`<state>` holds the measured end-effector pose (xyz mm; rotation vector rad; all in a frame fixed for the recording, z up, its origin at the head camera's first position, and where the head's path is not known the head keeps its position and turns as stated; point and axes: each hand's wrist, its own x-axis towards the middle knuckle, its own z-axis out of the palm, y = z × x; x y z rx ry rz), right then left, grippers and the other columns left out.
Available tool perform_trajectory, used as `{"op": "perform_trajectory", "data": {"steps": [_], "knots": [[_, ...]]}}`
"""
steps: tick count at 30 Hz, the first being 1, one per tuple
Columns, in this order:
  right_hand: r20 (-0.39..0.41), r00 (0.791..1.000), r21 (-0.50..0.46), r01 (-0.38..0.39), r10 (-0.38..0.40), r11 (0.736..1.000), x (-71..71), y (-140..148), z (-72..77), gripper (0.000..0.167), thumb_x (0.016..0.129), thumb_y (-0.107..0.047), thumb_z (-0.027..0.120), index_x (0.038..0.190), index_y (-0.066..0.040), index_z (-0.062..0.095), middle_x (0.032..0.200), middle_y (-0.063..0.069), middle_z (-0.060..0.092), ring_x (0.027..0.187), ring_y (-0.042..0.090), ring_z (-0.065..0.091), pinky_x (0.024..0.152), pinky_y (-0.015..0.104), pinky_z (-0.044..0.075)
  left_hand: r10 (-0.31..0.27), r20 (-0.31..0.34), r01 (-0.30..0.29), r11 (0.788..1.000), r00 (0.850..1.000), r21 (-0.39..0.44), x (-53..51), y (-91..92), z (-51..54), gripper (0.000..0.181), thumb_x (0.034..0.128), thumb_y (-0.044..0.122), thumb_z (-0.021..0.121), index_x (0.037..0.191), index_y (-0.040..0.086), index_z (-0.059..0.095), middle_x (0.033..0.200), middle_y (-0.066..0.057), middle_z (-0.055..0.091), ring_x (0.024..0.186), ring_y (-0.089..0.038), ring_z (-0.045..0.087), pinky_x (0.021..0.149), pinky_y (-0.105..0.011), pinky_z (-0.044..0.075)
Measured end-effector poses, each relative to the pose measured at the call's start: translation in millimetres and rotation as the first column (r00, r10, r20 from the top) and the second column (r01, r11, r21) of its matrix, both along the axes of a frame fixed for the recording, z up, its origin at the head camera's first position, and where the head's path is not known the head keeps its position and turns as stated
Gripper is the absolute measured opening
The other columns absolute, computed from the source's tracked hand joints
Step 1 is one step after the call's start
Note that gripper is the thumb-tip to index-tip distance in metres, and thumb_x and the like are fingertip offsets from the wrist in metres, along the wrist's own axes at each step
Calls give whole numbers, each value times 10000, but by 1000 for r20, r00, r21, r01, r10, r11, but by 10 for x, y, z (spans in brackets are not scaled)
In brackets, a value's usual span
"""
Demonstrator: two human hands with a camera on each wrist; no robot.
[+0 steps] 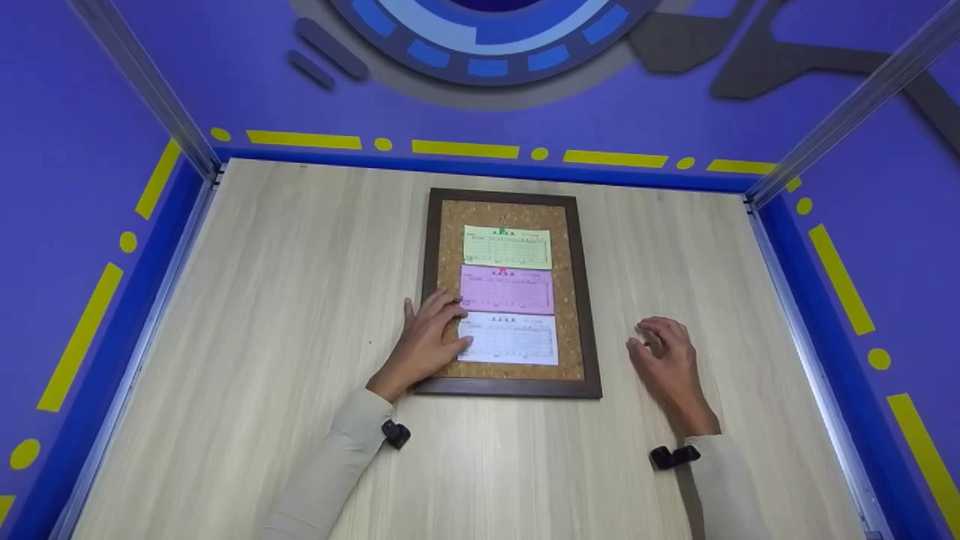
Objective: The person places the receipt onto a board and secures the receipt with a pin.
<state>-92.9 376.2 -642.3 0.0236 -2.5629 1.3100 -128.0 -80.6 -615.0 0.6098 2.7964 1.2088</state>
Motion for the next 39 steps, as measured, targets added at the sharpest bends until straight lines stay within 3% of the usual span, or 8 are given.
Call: {"op": "perform_trajectory", "data": {"steps": [6,15,22,31,39], "knots": [[-26,1000,50,-4,5,999,23,65,-6,282,932,8,846,1202,50,775,1343,206,673,1334,299,548,1119,102,315,-28,-2,28,999,1000,-21,-2,-23,-24,488,953,313,850,1358,82,705,1644,-117,528,1639,-378,314,1236,-841,2],[-54,996,72,-62,66,995,49,143,-20,215,924,60,840,1130,42,782,1347,199,669,1334,309,540,1101,67,344,-52,4,53,998,999,-44,6,-69,-74,579,942,367,860,1421,100,673,1683,-112,480,1663,-358,258,1277,-775,-29],[-52,995,44,-80,82,996,70,185,-9,177,938,62,826,1109,46,780,1359,188,668,1332,254,551,1112,76,396,-74,-6,74,996,997,-58,1,-93,-94,619,923,360,866,1456,124,658,1705,-100,453,1675,-349,228,1295,-743,-15],[-111,988,7,-110,111,994,37,191,-57,156,933,163,768,1041,52,786,1340,237,676,1332,343,570,1121,102,413,-79,-26,78,997,997,-27,6,-124,-123,582,925,347,869,1434,137,679,1704,-106,455,1666,-370,243,1292,-748,-1],[-132,989,-21,-71,67,997,70,154,-35,194,916,187,772,975,3,795,1298,201,703,1296,313,592,1085,93,444,-92,-22,91,995,995,-40,5,-124,-143,568,943,376,856,1445,169,686,1729,-86,429,1676,-352,222,1304,-721,-23]]}}
